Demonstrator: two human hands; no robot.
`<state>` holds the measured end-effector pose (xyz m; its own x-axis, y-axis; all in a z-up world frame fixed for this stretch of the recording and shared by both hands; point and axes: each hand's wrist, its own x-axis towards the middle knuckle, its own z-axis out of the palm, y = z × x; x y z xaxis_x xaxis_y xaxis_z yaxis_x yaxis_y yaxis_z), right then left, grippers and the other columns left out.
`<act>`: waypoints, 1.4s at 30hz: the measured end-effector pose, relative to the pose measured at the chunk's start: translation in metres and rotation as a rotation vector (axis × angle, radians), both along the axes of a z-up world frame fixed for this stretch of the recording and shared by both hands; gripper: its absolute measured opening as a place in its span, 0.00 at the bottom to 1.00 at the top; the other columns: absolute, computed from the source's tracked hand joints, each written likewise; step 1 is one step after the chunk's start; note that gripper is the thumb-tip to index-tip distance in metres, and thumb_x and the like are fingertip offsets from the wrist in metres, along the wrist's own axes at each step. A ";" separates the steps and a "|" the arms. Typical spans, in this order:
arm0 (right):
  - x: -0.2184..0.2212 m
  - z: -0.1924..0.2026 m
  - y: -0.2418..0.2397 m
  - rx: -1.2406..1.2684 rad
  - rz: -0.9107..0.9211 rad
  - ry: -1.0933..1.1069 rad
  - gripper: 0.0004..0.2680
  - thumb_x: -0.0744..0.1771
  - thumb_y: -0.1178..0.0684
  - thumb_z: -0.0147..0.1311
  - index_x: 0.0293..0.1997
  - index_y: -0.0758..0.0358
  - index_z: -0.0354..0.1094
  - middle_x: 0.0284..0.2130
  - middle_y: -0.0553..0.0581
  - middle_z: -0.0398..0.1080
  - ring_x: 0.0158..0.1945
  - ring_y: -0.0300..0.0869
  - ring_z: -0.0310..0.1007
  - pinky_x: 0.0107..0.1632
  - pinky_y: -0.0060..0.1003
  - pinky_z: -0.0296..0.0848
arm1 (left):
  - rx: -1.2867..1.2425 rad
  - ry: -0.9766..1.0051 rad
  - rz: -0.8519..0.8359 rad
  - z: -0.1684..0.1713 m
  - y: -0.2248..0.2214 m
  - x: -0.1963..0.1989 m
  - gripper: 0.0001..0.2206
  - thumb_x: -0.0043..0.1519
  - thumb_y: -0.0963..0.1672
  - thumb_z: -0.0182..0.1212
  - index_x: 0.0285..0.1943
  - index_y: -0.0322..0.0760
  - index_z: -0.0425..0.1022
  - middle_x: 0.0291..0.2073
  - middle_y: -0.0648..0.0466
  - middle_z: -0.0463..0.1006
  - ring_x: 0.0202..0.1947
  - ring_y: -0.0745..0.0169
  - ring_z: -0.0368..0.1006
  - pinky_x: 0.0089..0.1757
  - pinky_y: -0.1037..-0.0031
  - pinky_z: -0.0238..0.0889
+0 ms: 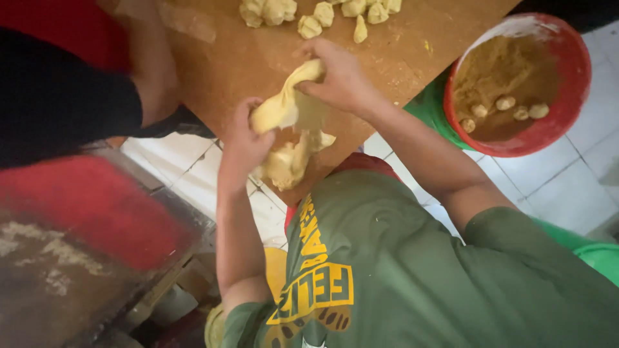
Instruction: Cutting dough into small pieces and shaping them into balls on a table
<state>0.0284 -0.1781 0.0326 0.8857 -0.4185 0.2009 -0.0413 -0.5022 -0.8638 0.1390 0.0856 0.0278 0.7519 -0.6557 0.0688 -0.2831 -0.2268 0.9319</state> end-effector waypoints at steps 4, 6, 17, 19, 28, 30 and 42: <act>-0.022 -0.058 0.018 -0.513 0.075 0.246 0.22 0.60 0.46 0.74 0.52 0.65 0.71 0.54 0.70 0.63 0.52 0.68 0.72 0.52 0.59 0.74 | 0.699 -0.456 -0.164 -0.040 -0.013 0.028 0.30 0.51 0.50 0.75 0.65 0.48 0.74 0.59 0.44 0.75 0.59 0.33 0.73 0.56 0.43 0.64; -0.041 -0.074 0.042 -0.416 0.125 0.372 0.18 0.63 0.48 0.68 0.54 0.66 0.71 0.48 0.68 0.67 0.50 0.67 0.73 0.48 0.60 0.73 | 0.817 -0.518 -0.191 -0.039 -0.021 0.024 0.31 0.52 0.52 0.75 0.65 0.44 0.76 0.69 0.41 0.71 0.67 0.28 0.67 0.62 0.37 0.60; -0.064 -0.075 0.060 -0.421 0.615 0.237 0.22 0.63 0.25 0.60 0.49 0.49 0.67 0.35 0.54 0.76 0.37 0.58 0.79 0.36 0.55 0.77 | 0.655 -0.763 -0.787 -0.146 -0.099 0.033 0.26 0.57 0.50 0.67 0.67 0.68 0.75 0.81 0.72 0.51 0.81 0.38 0.33 0.66 0.22 0.41; -0.081 -0.047 0.043 -0.543 0.621 0.243 0.20 0.60 0.30 0.63 0.47 0.49 0.67 0.31 0.53 0.74 0.35 0.55 0.79 0.36 0.52 0.77 | 0.594 -0.794 -0.713 -0.143 -0.098 0.034 0.22 0.56 0.52 0.68 0.61 0.64 0.76 0.74 0.68 0.59 0.79 0.40 0.40 0.65 0.23 0.45; -0.136 0.091 -0.068 -0.632 0.282 0.115 0.09 0.60 0.41 0.68 0.37 0.44 0.73 0.32 0.45 0.72 0.39 0.45 0.78 0.40 0.40 0.77 | 0.783 -0.705 -0.405 -0.121 -0.130 0.015 0.20 0.56 0.49 0.64 0.58 0.49 0.73 0.65 0.47 0.62 0.71 0.30 0.54 0.59 0.28 0.54; -0.128 0.039 -0.101 -0.737 0.188 0.157 0.11 0.60 0.43 0.68 0.39 0.47 0.72 0.35 0.48 0.73 0.43 0.48 0.77 0.44 0.44 0.77 | 0.974 -0.547 -0.460 -0.108 -0.142 0.006 0.28 0.52 0.51 0.70 0.63 0.51 0.71 0.72 0.45 0.57 0.77 0.26 0.46 0.66 0.24 0.42; -0.137 -0.095 -0.159 -0.851 -0.110 0.270 0.11 0.67 0.41 0.60 0.46 0.54 0.72 0.39 0.57 0.75 0.49 0.51 0.74 0.60 0.57 0.62 | 0.678 -0.537 -0.555 -0.097 -0.267 -0.094 0.40 0.55 0.51 0.72 0.79 0.41 0.61 0.72 0.39 0.65 0.76 0.34 0.55 0.63 0.41 0.63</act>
<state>-0.1084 -0.3366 -0.0622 0.9113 -0.3083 0.2730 -0.2747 -0.9490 -0.1549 0.0452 -0.1817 -0.0692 0.3104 -0.9277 -0.2076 -0.8502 -0.3686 0.3760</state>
